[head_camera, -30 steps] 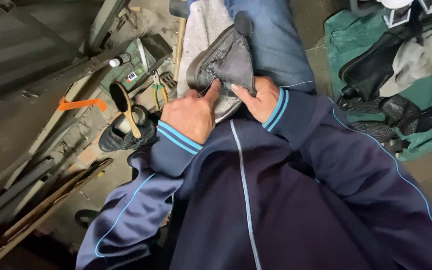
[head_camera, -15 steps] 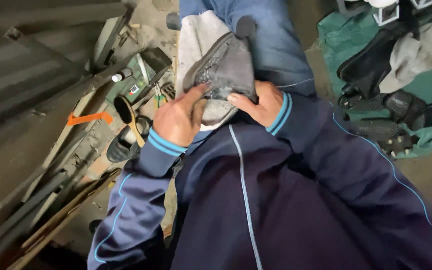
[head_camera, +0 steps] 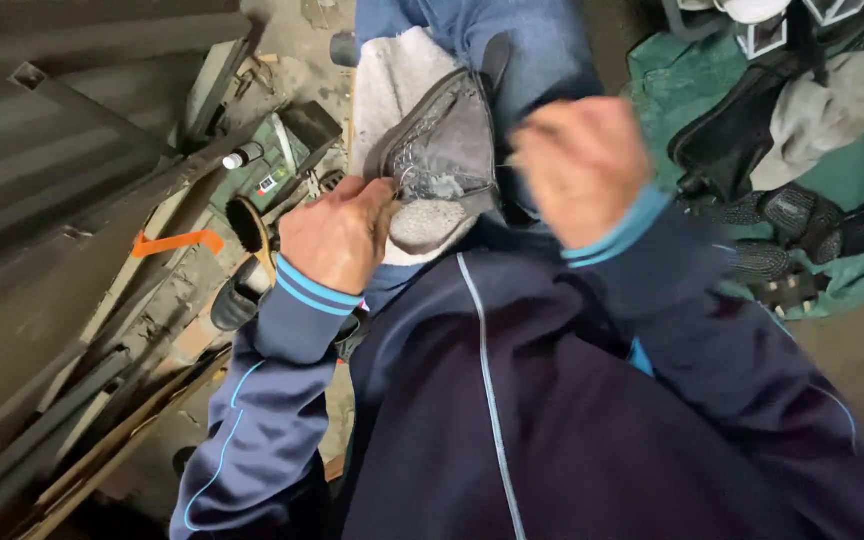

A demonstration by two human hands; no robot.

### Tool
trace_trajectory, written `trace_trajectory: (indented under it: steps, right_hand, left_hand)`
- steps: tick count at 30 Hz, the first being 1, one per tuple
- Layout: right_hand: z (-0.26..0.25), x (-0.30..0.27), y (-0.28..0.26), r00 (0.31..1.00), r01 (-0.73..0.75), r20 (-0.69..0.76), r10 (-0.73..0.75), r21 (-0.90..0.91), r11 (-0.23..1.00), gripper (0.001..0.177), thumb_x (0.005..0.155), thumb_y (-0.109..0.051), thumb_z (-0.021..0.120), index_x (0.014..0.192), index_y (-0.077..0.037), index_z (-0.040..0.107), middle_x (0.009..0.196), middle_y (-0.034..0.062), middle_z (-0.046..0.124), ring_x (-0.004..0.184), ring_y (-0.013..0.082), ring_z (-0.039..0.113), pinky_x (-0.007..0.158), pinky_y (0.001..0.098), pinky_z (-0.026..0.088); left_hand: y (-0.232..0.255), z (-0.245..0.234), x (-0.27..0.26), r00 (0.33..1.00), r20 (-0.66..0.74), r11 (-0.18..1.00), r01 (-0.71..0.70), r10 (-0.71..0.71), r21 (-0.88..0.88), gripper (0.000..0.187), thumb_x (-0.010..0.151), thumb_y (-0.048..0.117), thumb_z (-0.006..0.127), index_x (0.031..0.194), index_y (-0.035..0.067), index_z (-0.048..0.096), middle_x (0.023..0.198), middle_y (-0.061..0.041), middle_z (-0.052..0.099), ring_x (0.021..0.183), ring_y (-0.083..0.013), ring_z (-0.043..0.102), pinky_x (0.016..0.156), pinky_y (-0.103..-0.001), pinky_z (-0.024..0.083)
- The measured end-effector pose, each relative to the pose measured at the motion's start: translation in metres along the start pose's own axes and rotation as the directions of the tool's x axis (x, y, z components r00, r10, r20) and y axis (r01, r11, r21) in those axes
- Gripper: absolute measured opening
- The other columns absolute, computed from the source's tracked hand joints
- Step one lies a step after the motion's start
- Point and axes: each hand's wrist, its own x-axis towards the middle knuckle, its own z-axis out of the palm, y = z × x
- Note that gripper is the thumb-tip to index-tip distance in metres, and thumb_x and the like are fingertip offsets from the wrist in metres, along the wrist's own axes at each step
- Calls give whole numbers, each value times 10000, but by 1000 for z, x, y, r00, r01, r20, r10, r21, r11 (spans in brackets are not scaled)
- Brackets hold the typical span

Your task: Hand-stitching the sole of a boot using a needle and thread in a shoe repair setting.

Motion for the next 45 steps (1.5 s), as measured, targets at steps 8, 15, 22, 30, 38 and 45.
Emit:
trace_trajectory:
  steps: [8, 15, 22, 30, 38, 45]
  right_hand:
    - [47, -25, 16, 977, -9, 205, -56, 302, 953, 61, 877, -104, 687, 826, -101, 719, 945, 18, 666, 926, 289, 624, 816, 414, 505]
    - [35, -42, 46, 850, -392, 475, 227, 859, -330, 118, 1062, -67, 507, 1097, 27, 569, 1126, 288, 696, 979, 323, 755, 846, 416, 644]
    - [108, -54, 44, 792, -609, 485, 370, 598, 520, 148, 895, -59, 709, 832, -186, 749, 703, -35, 669, 715, 95, 666, 645, 290, 543]
    - [118, -30, 24, 721, -692, 541, 432, 547, 470, 162, 861, -237, 882, 852, -115, 776, 802, 62, 763, 861, 247, 739, 795, 405, 572]
    - [113, -28, 24, 741, -672, 538, 403, 590, 448, 159, 854, -221, 887, 882, -109, 778, 830, 80, 769, 878, 276, 741, 807, 423, 579]
    - [112, -22, 20, 765, -644, 532, 363, 635, 426, 166, 847, -206, 892, 912, -102, 780, 858, 99, 775, 894, 306, 744, 819, 440, 585]
  left_hand:
    - [-18, 21, -15, 999, -21, 987, 40, -37, 155, 89, 980, 303, 627, 963, 246, 694, 759, 27, 606, 649, -270, 708, 568, -407, 576]
    - [-14, 35, -4, 995, -72, 974, -46, 63, 221, 140, 960, 178, 540, 880, 259, 622, 736, 65, 565, 700, -189, 690, 631, -314, 568]
    - [-11, 33, 1, 996, -70, 991, -47, 56, 122, 111, 953, 240, 587, 850, 212, 615, 732, 16, 565, 722, -234, 686, 639, -356, 566]
    - [-14, 33, 11, 995, 65, 995, -77, 73, 57, 143, 951, 198, 615, 822, 216, 673, 707, 1, 611, 716, -289, 726, 586, -384, 580]
    - [-18, 43, 13, 994, 71, 990, -95, 87, 107, 120, 936, 221, 605, 842, 251, 674, 730, 31, 623, 704, -243, 715, 582, -373, 583]
    - [-12, 38, 14, 994, 65, 981, -95, 86, 166, 118, 918, 208, 599, 819, 239, 655, 726, 47, 629, 711, -218, 712, 597, -350, 583]
